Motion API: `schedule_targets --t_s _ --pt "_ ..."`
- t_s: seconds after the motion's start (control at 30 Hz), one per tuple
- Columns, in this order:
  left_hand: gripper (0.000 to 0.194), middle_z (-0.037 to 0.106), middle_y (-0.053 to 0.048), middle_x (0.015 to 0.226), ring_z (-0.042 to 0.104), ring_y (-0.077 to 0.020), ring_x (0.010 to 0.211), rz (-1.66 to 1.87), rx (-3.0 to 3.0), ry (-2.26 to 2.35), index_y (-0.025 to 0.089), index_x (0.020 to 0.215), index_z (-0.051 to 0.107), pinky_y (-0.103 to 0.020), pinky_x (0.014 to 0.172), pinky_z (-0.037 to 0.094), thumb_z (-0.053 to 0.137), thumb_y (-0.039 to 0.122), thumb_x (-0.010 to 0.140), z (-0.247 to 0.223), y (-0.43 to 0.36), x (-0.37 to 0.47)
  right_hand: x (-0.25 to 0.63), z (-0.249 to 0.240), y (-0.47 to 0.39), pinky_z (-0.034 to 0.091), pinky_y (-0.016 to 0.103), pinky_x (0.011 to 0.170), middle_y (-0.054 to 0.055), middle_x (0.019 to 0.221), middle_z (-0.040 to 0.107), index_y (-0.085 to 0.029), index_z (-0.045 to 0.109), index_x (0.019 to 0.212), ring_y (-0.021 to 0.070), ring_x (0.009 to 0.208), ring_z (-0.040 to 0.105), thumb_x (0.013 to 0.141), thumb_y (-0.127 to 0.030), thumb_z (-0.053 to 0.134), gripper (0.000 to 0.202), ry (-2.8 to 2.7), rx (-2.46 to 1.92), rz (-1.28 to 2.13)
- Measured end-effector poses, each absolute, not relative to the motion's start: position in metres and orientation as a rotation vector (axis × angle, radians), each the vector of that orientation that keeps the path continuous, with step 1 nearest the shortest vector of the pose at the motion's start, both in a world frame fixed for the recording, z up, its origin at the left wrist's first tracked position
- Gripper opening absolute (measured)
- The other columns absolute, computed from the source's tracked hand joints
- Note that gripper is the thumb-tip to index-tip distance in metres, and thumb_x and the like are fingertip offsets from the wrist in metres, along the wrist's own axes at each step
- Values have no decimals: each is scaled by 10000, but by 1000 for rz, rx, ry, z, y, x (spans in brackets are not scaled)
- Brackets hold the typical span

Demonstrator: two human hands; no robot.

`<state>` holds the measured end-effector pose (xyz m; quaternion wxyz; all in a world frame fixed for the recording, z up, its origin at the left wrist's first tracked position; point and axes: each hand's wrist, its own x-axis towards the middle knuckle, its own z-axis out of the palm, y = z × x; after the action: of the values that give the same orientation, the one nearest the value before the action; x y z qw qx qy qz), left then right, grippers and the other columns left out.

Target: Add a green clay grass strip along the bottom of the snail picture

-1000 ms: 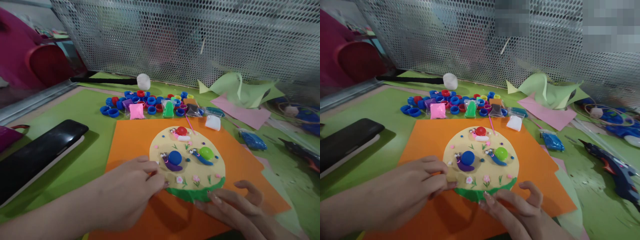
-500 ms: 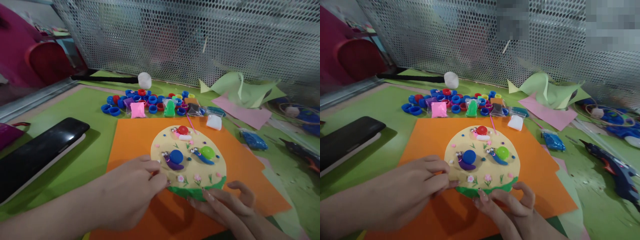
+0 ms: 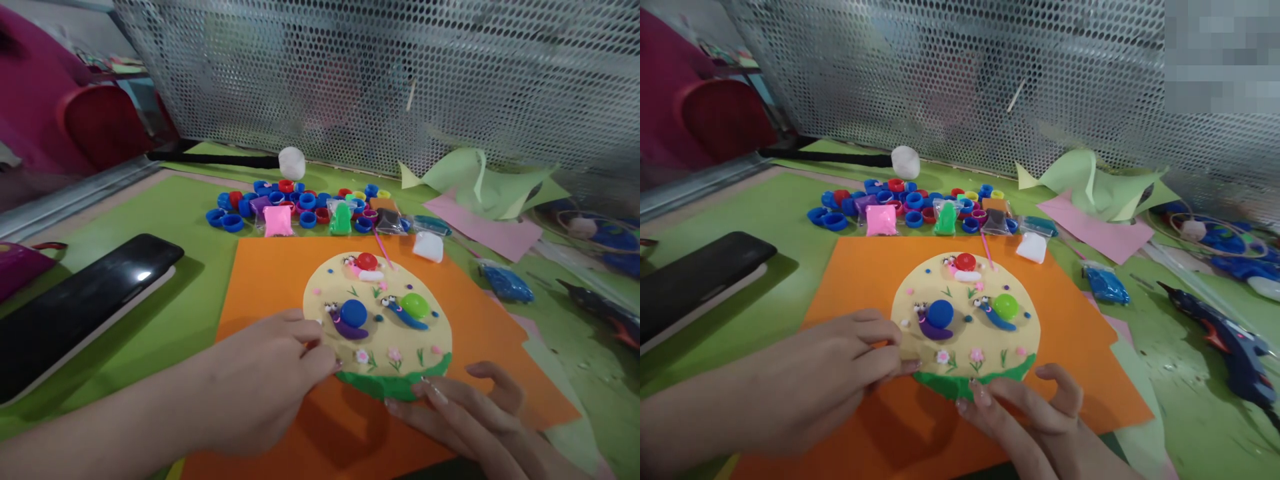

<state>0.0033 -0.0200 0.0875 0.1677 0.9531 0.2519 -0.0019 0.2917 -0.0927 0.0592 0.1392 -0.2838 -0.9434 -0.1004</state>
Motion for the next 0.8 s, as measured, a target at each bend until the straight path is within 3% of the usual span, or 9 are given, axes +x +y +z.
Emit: schedule_targets --t_s 0.23,0.37,0.5,0.67,0.8 --pt "312 618 -61 838 555 -212 737 118 2726 680 194 942 543 -294 653 421 453 32 692 83 -20 2 283 65 -92 411 327 938 13 1085 670 -153 507 1235 155 974 608 987 -228 270 352 -2805 -818 -336" --pt "271 616 -61 811 556 -211 719 58 2731 694 187 888 550 -294 647 424 470 28 684 89 -20 4 279 65 -90 433 311 913 17 1140 646 -147 473 1276 155 1044 577 947 -144 310 367 -2869 -779 -313" --pt "224 608 -60 786 547 -203 699 3 2732 701 176 801 539 -288 633 420 481 12 659 92 -20 5 279 65 -88 476 288 832 13 1057 682 -169 303 1404 169 972 620 971 -240 265 441 -2767 -797 -258" --pt "176 592 -53 761 544 -197 703 19 2732 701 171 756 509 -283 631 416 505 23 662 88 -20 4 284 66 -90 478 296 809 25 982 705 -107 131 1449 186 915 641 990 -403 230 556 -2703 -889 -250" --pt "167 587 -53 733 542 -197 693 2 2755 698 167 730 500 -284 624 423 519 22 651 88 -21 4 283 68 -90 433 294 881 3 1057 683 -146 282 1408 148 979 610 972 -181 269 438 -2802 -801 -300"
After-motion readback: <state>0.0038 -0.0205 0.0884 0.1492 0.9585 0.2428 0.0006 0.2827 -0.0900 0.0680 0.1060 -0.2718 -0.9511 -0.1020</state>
